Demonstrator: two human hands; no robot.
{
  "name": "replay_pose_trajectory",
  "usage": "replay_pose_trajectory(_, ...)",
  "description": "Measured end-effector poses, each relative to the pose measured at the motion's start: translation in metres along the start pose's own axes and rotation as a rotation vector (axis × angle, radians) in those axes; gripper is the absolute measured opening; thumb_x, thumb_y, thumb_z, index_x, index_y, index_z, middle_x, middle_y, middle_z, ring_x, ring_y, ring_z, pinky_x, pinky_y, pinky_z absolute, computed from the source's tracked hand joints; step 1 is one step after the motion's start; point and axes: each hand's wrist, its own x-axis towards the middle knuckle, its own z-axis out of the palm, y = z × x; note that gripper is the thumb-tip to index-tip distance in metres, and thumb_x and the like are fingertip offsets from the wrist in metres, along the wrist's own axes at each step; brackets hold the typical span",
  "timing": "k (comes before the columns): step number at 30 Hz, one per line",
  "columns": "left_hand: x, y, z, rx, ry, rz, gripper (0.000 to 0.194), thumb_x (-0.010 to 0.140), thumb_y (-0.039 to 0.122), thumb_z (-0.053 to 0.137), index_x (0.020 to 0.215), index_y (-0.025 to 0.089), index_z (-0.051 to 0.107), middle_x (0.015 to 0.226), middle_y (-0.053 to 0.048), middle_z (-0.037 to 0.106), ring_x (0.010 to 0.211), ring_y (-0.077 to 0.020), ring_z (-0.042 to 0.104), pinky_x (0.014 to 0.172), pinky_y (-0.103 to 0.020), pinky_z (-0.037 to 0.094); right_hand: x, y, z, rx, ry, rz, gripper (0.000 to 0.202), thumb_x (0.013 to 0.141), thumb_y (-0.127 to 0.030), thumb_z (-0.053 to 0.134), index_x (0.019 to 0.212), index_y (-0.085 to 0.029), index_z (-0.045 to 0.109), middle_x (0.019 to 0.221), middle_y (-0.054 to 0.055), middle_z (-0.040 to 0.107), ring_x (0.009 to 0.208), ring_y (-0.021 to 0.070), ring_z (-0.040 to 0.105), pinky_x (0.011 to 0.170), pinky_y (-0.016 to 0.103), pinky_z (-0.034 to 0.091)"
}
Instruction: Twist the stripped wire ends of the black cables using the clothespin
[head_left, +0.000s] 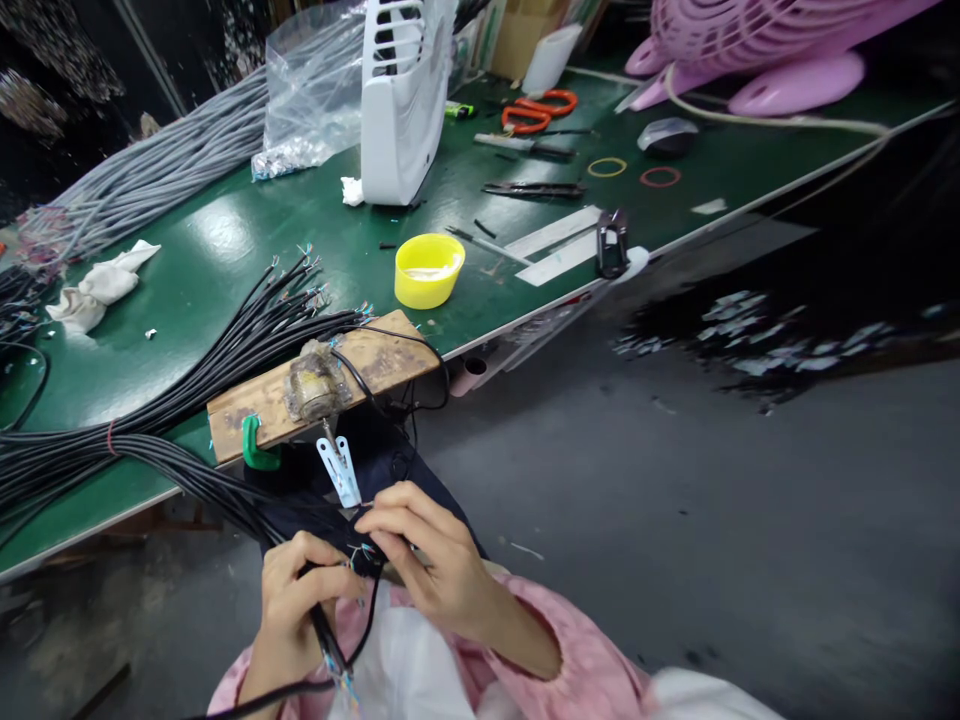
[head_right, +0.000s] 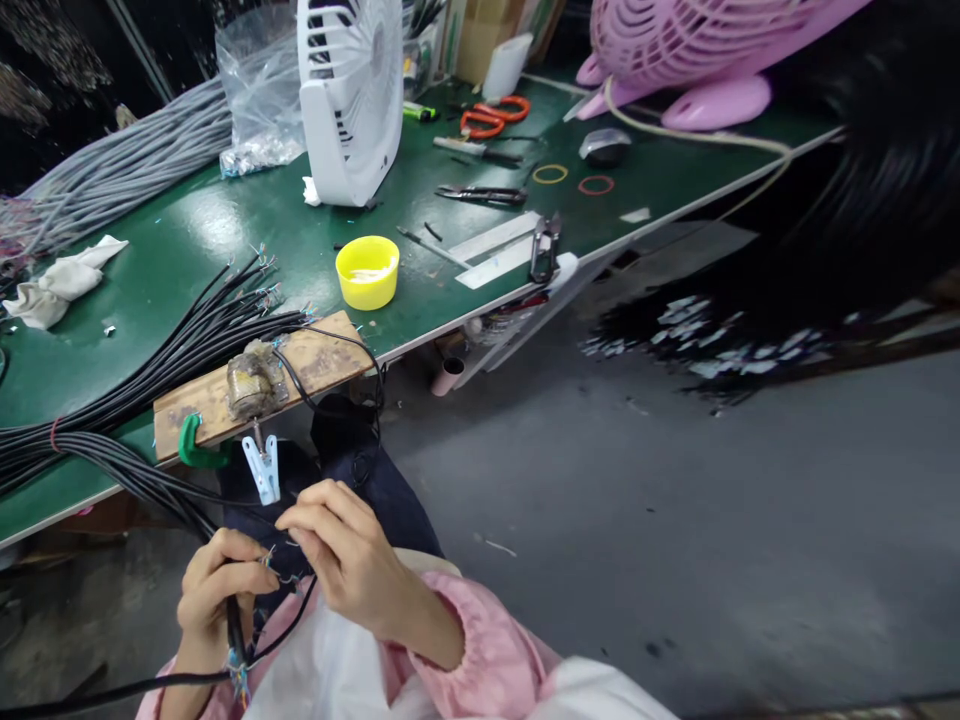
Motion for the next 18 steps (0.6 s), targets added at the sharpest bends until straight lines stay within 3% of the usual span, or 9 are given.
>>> replay_pose_trajectory(3,0.002,0.001,-0.002,-0.002,-0.061,0.055,0.018,0.091,0.014,0.053,0.079,0.019,0.066,0.07,0.0,0.061,0.058,-0.0099,0.058,0.052,-0.021,0.042,0.003,-0.004,-0.004,0.025,-0.129,-0.012,0.025,0.103,-0.023,0.036,0.102,-0.018,0.061,0.09,0.007,0.063,0.082,0.0169,0.059,0.077,0.031,0.048)
replay_pose_trajectory(6,0.007,0.004,-0.004,0.04,-0.109,0.076,0.02,0.091,0.012,0.05,0.079,0.018,0.065,0.072,-0.001,0.06,0.058,-0.01,0.057,0.053,-0.022,0.041,0.004,-0.006,-0.004,-0.028,-0.199,-0.043,0.029,0.103,-0.022,0.033,0.092,-0.017,0.059,0.082,0.005,0.064,0.078,0.0172,0.057,0.076,0.034,0.044)
replay_pose_trajectory(11,0.021,0.014,-0.007,0.087,-0.138,0.031,0.009,0.092,0.016,0.052,0.091,0.018,0.061,0.07,-0.001,0.067,0.058,-0.0115,0.062,0.056,-0.021,0.048,0.006,-0.004,-0.004,-0.224,-0.194,-0.16,0.029,0.098,-0.007,0.03,0.086,-0.015,0.056,0.079,0.008,0.063,0.076,0.0204,0.051,0.069,0.035,0.038)
replay_pose_trajectory(15,0.03,0.019,-0.007,0.169,-0.176,0.002,0.01,0.092,0.021,0.056,0.084,0.016,0.061,0.066,-0.002,0.067,0.057,-0.0128,0.062,0.054,-0.021,0.048,0.008,0.001,-0.008,-0.343,-0.191,-0.292,0.033,0.098,-0.006,0.027,0.086,-0.013,0.057,0.081,0.009,0.064,0.075,0.0206,0.051,0.072,0.037,0.036)
replay_pose_trajectory(18,0.029,0.019,-0.005,0.12,-0.122,0.002,0.012,0.09,0.02,0.059,0.078,0.016,0.06,0.06,-0.001,0.063,0.052,-0.0119,0.057,0.049,-0.021,0.044,0.011,0.007,-0.012,-0.287,-0.2,-0.273,0.031,0.098,-0.008,0.029,0.086,-0.015,0.056,0.08,0.007,0.064,0.076,0.0198,0.052,0.072,0.037,0.038)
